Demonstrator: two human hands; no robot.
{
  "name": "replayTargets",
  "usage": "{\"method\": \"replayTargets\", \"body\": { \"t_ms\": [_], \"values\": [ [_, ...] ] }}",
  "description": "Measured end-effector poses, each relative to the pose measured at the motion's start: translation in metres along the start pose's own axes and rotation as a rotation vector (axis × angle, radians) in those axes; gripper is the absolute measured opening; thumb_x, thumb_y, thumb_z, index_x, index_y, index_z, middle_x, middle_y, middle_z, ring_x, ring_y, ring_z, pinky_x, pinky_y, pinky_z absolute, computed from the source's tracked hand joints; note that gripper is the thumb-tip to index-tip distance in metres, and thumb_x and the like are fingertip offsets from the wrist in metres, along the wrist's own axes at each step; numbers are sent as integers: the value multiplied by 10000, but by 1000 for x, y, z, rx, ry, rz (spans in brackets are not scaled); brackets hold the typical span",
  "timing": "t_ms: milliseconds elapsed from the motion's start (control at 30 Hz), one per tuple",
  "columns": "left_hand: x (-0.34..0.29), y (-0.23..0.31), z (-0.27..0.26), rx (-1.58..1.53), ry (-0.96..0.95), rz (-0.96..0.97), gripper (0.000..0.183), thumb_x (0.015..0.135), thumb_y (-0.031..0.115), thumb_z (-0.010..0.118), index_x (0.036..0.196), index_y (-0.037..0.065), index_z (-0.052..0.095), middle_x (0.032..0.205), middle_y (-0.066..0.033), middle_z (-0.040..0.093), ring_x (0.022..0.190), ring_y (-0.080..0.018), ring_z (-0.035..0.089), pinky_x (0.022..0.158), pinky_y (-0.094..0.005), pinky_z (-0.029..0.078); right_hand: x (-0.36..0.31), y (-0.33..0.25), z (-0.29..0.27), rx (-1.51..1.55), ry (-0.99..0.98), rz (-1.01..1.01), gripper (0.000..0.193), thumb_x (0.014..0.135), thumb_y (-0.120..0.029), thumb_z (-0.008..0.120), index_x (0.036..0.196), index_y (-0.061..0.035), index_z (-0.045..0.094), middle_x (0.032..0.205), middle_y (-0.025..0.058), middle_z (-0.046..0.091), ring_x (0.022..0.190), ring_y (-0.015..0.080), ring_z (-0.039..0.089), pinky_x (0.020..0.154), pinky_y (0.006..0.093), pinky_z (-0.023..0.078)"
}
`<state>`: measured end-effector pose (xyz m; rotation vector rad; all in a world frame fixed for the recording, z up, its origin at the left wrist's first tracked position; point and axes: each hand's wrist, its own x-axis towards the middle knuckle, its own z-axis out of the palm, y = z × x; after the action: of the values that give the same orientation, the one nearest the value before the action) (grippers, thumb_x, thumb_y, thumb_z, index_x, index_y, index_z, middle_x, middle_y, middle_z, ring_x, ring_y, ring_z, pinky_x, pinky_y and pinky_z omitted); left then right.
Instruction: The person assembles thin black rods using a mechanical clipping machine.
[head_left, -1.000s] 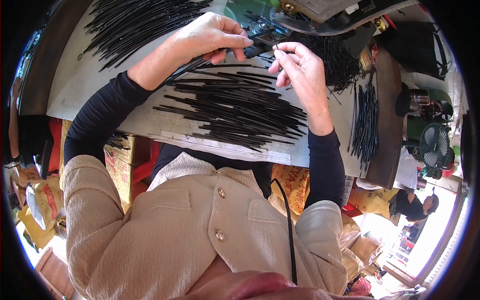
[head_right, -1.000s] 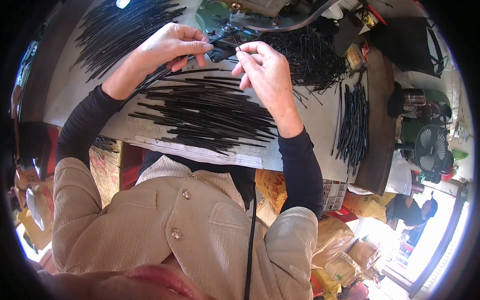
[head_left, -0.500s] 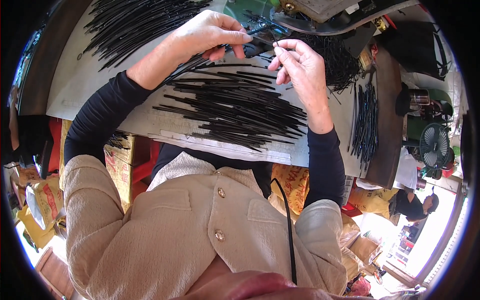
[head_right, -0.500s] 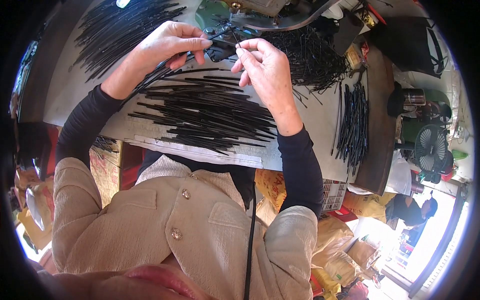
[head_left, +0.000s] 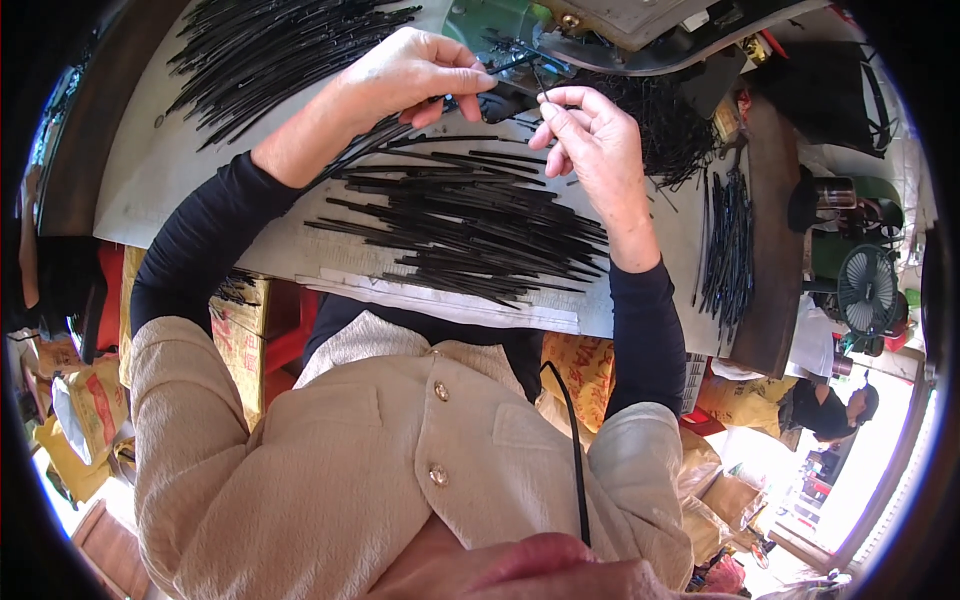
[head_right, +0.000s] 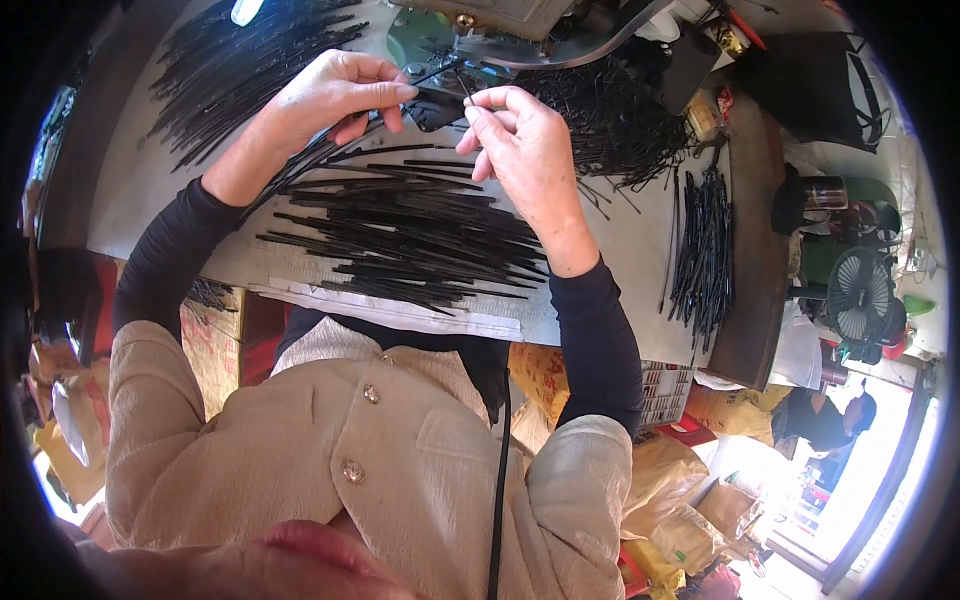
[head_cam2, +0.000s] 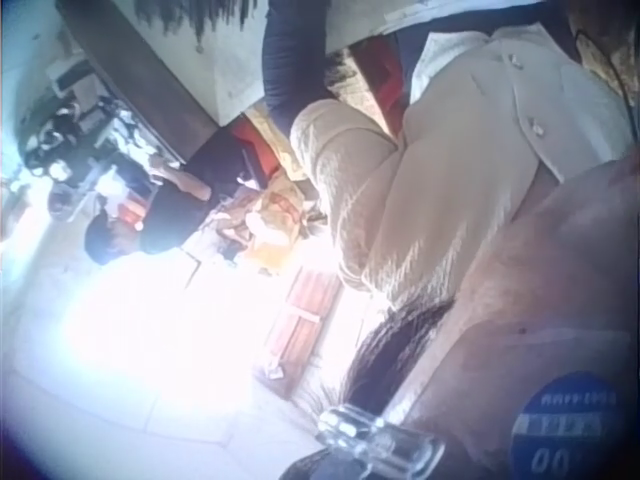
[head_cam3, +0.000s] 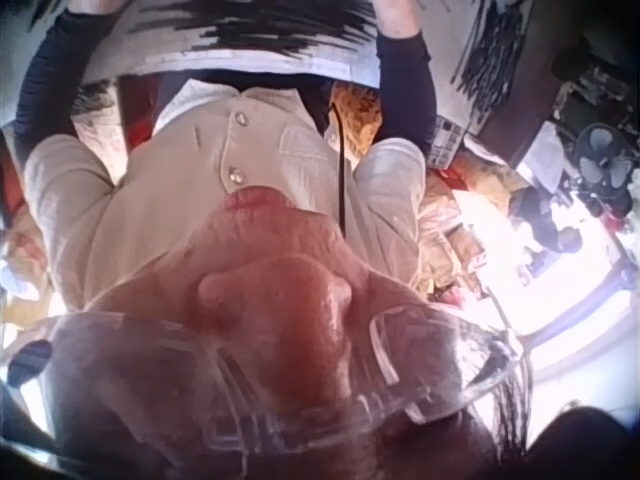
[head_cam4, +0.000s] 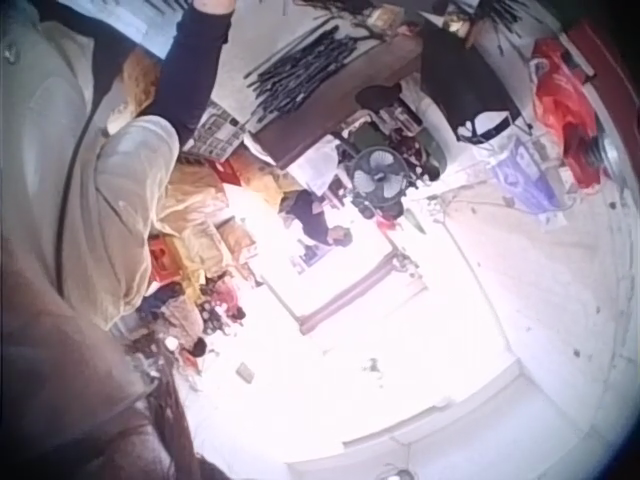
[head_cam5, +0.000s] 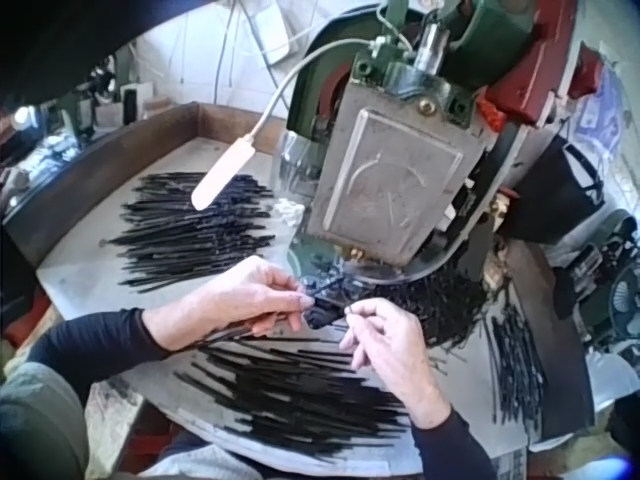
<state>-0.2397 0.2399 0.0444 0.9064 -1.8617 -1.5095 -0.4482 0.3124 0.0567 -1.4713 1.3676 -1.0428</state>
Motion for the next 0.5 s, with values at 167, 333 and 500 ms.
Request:
{"method": "replayTargets", "body": {
  "t_ms": [167, 333, 500],
  "values": [
    [0, 1, 1, 26, -7, -11, 257, 881, 235, 602, 928, -17, 623, 667, -68, 650, 359, -23, 423, 332, -151, 314, 2, -1, -1, 6, -1, 17, 160, 894, -137, 551, 944, 12, 579, 680, 53, 622, 461, 48, 509, 426, 174, 382],
    [5, 0, -3, 66, -7, 11, 287, 862, 240, 620, 918, -41, 622, 683, -72, 659, 360, -36, 438, 321, -166, 330, 7, -1, 0, -3, -6, -3, 161, 895, -130, 540, 949, 17, 576, 680, 57, 620, 463, 52, 511, 427, 175, 385],
    [5, 2, -5, 42, -19, 18, 292, 867, 238, 612, 942, -43, 623, 676, -72, 654, 363, -31, 425, 329, -162, 323, 9, -2, 0, -20, -9, -3, 166, 895, -126, 533, 948, 26, 573, 678, 61, 618, 461, 57, 513, 426, 179, 389]
  ]
}}
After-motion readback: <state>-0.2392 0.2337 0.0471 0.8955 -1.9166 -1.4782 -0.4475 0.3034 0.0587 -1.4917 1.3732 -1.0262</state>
